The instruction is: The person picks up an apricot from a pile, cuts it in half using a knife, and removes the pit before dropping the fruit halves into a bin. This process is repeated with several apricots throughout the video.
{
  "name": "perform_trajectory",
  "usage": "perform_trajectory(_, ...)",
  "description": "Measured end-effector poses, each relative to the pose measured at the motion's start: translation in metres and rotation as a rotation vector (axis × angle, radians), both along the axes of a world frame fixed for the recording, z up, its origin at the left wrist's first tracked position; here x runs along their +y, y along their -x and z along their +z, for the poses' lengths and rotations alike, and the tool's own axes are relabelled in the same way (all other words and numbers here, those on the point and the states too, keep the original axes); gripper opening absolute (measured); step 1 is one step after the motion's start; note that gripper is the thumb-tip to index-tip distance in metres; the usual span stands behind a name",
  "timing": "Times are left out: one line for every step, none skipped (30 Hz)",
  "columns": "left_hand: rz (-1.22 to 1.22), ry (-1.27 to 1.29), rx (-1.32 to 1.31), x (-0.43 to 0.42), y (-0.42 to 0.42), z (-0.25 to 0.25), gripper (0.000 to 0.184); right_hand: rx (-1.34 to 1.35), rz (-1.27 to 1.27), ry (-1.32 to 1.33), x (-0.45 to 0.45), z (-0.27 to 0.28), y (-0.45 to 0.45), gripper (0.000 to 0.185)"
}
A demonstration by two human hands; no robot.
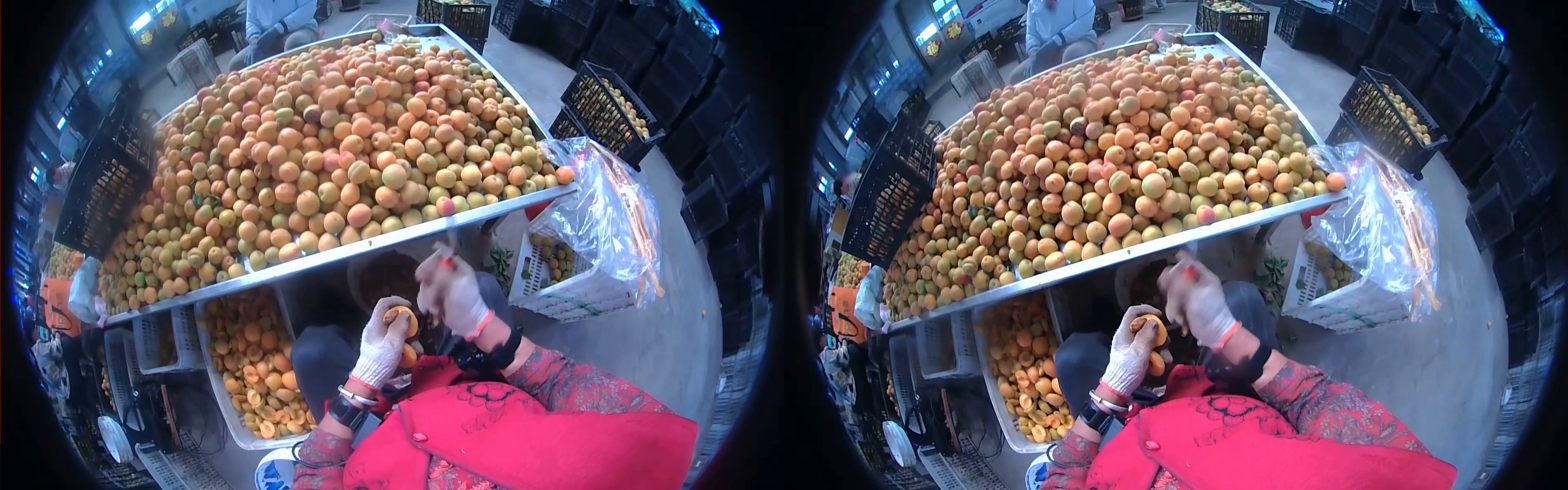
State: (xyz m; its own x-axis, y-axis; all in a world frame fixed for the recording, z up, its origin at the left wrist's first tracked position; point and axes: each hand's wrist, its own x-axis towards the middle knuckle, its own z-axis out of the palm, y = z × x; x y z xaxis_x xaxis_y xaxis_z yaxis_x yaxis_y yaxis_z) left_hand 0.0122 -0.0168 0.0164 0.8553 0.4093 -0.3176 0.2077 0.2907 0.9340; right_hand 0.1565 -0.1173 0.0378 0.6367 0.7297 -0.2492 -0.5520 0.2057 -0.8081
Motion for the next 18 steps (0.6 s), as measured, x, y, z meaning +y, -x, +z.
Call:
perform_trajectory(-0.007,-0.223,0.010,0.002,-0.005,0.002,0.024,-0.398,0.009,0.105,0.003,-0.014,0.009,0.030)
perform_trajectory(-0.011,-0.344,-0.015,0.005,-0.009,0.001,0.025,-0.795,0.015,0.212,0.006,-0.024,0.017,0.037)
perform_trajectory(-0.014,-0.466,-0.040,0.007,-0.011,-0.001,0.027,-0.860,0.137,0.371,0.003,-0.003,0.022,0.047)
perform_trajectory(-0.017,-0.587,-0.064,0.010,-0.013,-0.001,0.028,-0.945,0.110,0.424,0.005,-0.002,0.022,0.046)
perform_trajectory(-0.061,-0.505,-0.033,0.015,-0.015,0.001,0.032,-0.914,0.083,0.405,0.007,-0.005,0.017,0.044)
perform_trajectory(-0.067,-0.492,-0.026,0.018,-0.016,0.003,0.032,-0.882,0.058,0.382,0.010,-0.010,0.012,0.042)
perform_trajectory(-0.076,-0.480,-0.018,0.021,-0.015,0.007,0.033,-0.825,0.010,0.416,0.014,-0.013,0.007,0.038)
perform_trajectory(-0.085,-0.466,-0.009,0.023,-0.013,0.013,0.033,-0.765,-0.035,0.450,0.018,-0.017,0.001,0.034)
perform_trajectory(-0.101,-0.217,0.108,0.026,-0.013,0.045,0.031,-0.750,-0.084,0.432,0.023,-0.026,-0.008,0.028)
perform_trajectory(-0.047,-0.180,0.101,0.033,-0.010,0.047,0.029,-0.749,-0.056,0.526,0.026,-0.026,-0.014,0.028)
perform_trajectory(0.014,-0.209,0.107,0.043,-0.005,0.051,0.026,-0.706,-0.055,0.489,0.027,-0.025,-0.017,0.027)
perform_trajectory(0.077,-0.238,0.113,0.056,0.002,0.054,0.024,-0.663,-0.051,0.451,0.027,-0.023,-0.020,0.027)
perform_trajectory(0.142,-0.327,0.116,0.071,0.012,0.051,0.022,-0.545,-0.013,0.443,0.026,-0.017,-0.023,0.025)
perform_trajectory(0.205,-0.419,0.119,0.088,0.026,0.046,0.019,-0.427,0.025,0.435,0.024,-0.008,-0.026,0.022)
perform_trajectory(0.255,-0.458,0.214,0.105,0.040,0.045,0.019,-0.309,0.060,0.426,0.020,-0.001,-0.030,0.020)
perform_trajectory(0.303,-0.495,0.310,0.121,0.056,0.042,0.018,-0.251,0.100,0.406,0.017,0.004,-0.034,0.020)
perform_trajectory(0.301,-0.579,0.321,0.141,0.077,0.027,0.019,-0.193,0.141,0.387,0.012,0.008,-0.039,0.021)
perform_trajectory(0.299,-0.663,0.332,0.159,0.095,0.014,0.019,-0.137,0.182,0.368,0.008,0.013,-0.044,0.022)
